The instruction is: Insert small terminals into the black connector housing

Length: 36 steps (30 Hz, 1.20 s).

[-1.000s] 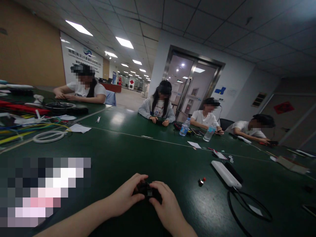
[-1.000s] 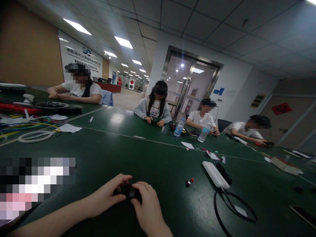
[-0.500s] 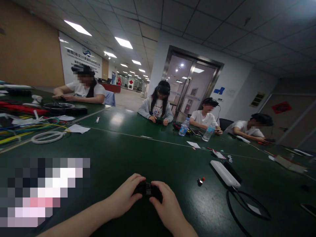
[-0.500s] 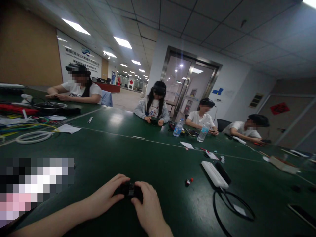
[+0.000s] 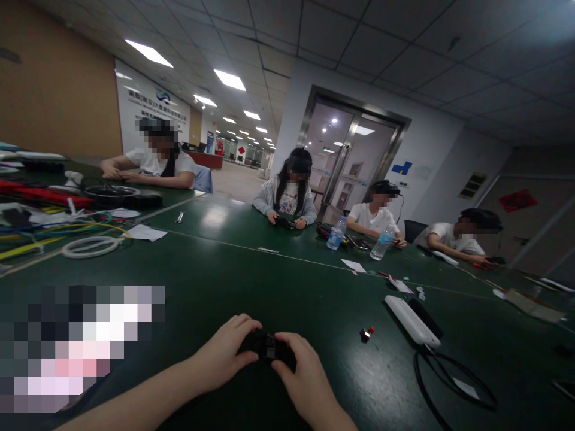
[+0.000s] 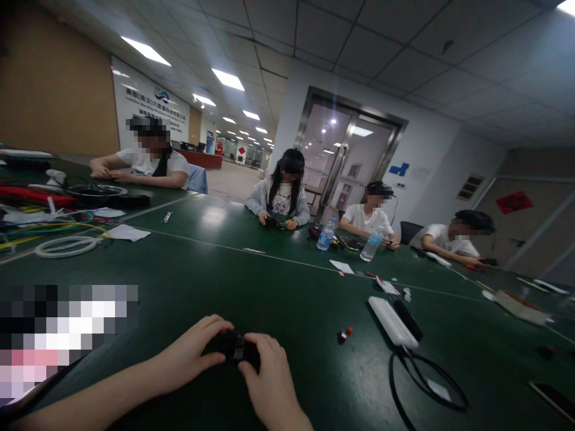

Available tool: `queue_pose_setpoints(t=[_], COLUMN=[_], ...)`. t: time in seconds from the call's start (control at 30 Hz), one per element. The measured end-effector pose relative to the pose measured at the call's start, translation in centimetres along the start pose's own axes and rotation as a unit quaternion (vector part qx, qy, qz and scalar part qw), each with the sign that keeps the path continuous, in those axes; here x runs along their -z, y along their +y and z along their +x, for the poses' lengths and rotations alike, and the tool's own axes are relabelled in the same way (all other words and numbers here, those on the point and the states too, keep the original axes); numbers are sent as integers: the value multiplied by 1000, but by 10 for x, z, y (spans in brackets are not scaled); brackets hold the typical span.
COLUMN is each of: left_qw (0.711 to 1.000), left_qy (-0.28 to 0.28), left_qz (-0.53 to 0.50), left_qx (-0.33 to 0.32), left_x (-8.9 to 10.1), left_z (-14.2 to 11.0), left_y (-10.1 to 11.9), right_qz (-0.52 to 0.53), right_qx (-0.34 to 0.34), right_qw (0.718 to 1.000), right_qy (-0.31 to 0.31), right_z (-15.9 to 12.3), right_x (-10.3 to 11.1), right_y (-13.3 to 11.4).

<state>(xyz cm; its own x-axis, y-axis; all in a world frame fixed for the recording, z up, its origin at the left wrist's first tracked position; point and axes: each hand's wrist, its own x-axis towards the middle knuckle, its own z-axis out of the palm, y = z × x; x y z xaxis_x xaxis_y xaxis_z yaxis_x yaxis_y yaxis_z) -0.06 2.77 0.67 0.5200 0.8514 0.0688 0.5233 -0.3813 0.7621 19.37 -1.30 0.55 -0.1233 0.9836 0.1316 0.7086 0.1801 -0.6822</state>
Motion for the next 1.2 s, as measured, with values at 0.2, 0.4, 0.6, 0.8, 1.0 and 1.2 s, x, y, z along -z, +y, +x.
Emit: queue_pose_setpoints(t=[0.2, 0.4, 0.6, 0.8, 1.0, 1.2], left_qw=[999, 999, 998, 998, 999, 999], left_qy=[11, 15, 14, 14, 0, 1], left_qz=[35, 46, 40, 34, 34, 45], left_qx=[-10, -18, -50, -42, -26, -29], left_x=[-3, -4, -3, -3, -2, -2], left_z=[-1, -1, -2, -3, -2, -1], left_y=[-1, 1, 1, 0, 3, 2], right_qz=[-6, -13, -28, -26, -22, -21], right_qx=[4, 40, 42, 41, 47, 41], right_qw=[1000, 999, 999, 999, 999, 999], right_qy=[-7, 5, -3, 5, 11, 5], right_z=[2, 2, 2, 1, 0, 1], right_x=[-3, -4, -5, -6, -7, -7], right_y=[2, -1, -4, -5, -6, -7])
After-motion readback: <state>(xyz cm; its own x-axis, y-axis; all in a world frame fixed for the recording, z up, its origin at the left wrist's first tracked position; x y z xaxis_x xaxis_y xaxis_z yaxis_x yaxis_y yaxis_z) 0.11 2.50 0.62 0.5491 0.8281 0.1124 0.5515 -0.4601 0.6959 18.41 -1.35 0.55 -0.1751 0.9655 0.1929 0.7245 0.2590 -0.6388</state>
